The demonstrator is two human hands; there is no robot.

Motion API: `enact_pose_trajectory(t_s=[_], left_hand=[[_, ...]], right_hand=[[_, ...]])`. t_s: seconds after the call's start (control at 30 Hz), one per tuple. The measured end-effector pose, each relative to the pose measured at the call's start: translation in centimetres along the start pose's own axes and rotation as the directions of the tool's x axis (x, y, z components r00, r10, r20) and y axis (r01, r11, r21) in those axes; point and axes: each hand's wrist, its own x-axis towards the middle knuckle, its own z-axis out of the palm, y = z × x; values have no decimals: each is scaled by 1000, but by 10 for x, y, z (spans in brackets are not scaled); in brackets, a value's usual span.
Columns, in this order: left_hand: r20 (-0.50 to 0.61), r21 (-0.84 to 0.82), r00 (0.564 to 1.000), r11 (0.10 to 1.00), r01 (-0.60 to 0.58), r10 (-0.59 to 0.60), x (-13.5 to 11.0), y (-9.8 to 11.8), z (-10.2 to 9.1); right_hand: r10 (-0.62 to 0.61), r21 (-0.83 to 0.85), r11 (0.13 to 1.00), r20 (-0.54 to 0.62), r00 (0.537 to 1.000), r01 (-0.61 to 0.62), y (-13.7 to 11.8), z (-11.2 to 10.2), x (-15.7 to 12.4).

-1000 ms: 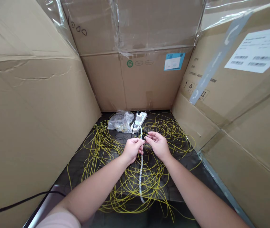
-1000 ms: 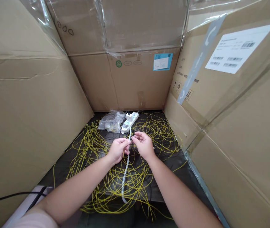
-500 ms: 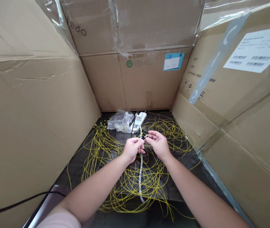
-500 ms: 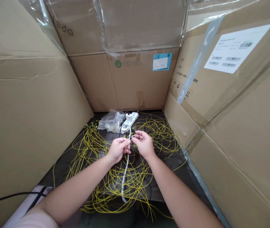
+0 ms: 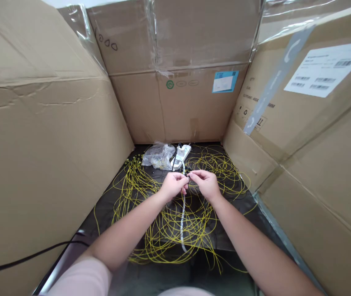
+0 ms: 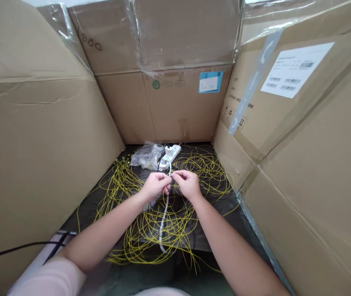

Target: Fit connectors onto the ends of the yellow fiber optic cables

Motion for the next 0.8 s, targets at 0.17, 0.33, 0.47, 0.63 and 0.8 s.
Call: enact_pose_trajectory(t_s=[0.17,0.33,0.47,0.63,0.8], left_hand=[[-8,45,999,998,-44,44,-2,34,2],[-9,8,988,988,-153,153,3,66,4],[-38,-116,989,983,-144,141,10,90,-2],[-78,-162,980,968,-194,183,10,113,-24],[-155,-26,963,973,-229,222,3,123,-58]], right_hand=[[25,112,993,6,1000,-26,-16,5,9],[57,208,977,-5,998,-54,-50,19,33],[111,442,892,-18,994,-91,-90,26,67],[80,442,895,-288,954,58,-137,12,137],[-266,-325,940,-499,825,107,-165,-12,202]])
